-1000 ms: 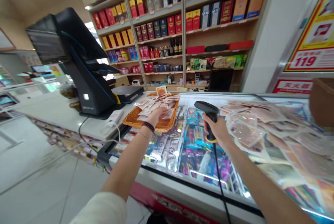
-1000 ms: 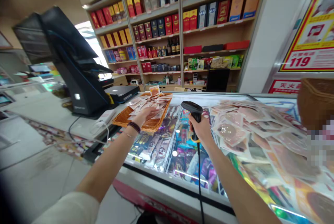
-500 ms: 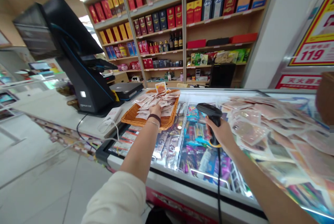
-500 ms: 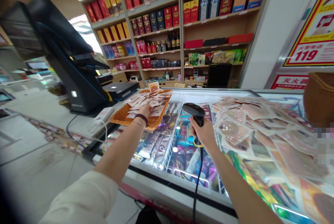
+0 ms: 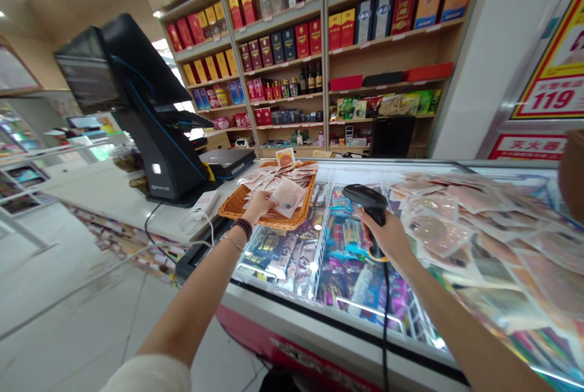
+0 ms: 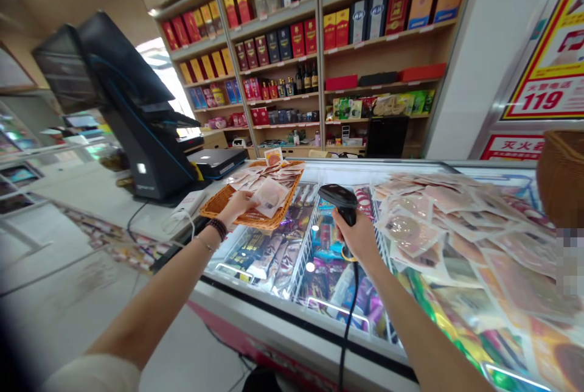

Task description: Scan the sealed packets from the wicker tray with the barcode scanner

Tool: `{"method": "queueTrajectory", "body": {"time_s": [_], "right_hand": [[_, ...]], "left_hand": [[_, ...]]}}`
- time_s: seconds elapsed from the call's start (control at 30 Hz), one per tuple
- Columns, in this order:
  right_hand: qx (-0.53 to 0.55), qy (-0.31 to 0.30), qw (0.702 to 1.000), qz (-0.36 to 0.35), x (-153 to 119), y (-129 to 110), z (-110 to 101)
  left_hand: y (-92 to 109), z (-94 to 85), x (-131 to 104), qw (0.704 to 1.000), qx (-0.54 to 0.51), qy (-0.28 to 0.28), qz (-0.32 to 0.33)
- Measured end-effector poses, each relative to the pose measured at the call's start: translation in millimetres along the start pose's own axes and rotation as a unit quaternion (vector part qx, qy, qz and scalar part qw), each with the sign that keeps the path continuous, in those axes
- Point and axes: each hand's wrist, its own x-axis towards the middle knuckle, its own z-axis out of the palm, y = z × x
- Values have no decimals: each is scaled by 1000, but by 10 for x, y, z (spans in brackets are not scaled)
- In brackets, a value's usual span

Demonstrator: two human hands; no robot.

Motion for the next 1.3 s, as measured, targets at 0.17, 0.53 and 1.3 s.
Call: {"method": "queueTrajectory", "body": {"time_s": [0.17, 0.53, 1.3], "right_hand": [[15, -2, 1000, 10, 18, -29, -38], [66, 24, 997, 11, 71, 138, -277], [-115, -47, 992, 32, -48, 31, -322]], "left_hand": [[263, 118, -163, 997, -48, 40, 35], [534, 1639, -703, 895, -439, -80, 17], [213, 2034, -654, 873, -482, -36, -66]]}}
